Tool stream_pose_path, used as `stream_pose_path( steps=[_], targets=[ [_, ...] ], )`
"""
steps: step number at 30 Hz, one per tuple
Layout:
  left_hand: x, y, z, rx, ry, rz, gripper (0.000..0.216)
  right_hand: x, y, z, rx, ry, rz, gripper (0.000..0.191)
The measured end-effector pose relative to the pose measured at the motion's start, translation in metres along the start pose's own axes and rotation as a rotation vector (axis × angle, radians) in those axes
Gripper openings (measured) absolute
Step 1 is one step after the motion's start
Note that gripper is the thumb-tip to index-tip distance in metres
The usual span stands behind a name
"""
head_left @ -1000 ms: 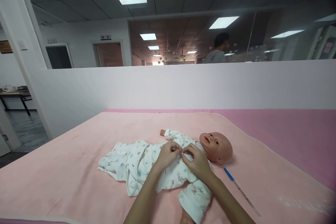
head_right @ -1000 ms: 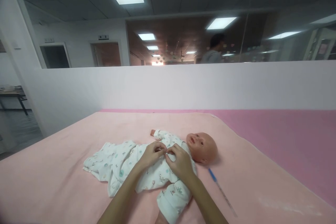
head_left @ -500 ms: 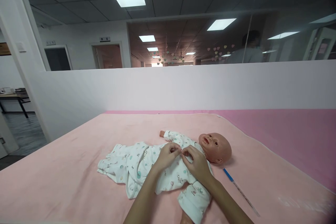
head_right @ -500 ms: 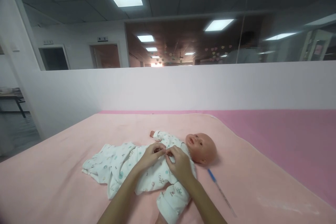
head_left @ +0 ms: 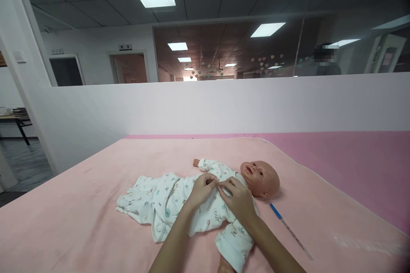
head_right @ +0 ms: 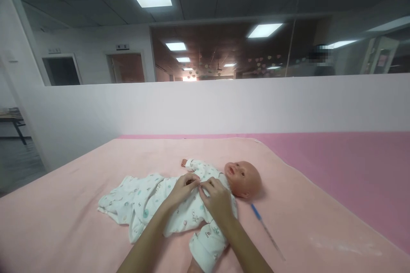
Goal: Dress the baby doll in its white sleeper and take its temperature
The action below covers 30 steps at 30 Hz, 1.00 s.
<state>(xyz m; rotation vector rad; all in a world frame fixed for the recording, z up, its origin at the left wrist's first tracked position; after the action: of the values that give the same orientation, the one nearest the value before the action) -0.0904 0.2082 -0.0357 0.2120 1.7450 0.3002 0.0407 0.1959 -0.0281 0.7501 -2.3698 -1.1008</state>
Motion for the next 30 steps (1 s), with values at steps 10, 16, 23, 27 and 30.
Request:
stream_pose_path(
  steps=[10,16,23,27,30],
  targets=[
    [-0.005,-0.002,0.000,0.003,0.004,0.035,0.019,0.006,-0.001,-0.001,-0.011,-0.021,-0.104,0.020],
    [-0.007,-0.003,0.001,0.015,0.022,0.053,0.019,0.004,0.001,-0.001,-0.023,-0.022,-0.071,0.021],
    [-0.013,-0.006,0.003,0.053,-0.013,0.041,0.022,0.000,-0.001,0.001,-0.030,-0.055,-0.016,0.021],
    [-0.016,-0.006,0.001,0.062,-0.102,0.004,0.021,-0.001,-0.002,0.001,-0.023,-0.072,-0.003,0.024],
    [-0.019,-0.008,-0.010,0.019,-0.242,-0.101,0.024,0.000,-0.002,-0.002,-0.053,-0.033,-0.013,0.022]
  ],
)
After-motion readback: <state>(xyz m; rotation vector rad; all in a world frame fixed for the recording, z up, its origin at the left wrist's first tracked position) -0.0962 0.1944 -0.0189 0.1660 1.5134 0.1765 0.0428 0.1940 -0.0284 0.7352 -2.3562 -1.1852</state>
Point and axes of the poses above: each hand's wrist, its own y-axis towards the middle knuckle, its own z-axis out of the palm, x = y × z, the point moved 5 cm from there along y, towards the middle knuckle, and after that the axes turned 10 degrees about -y, right-handed, at the moved point
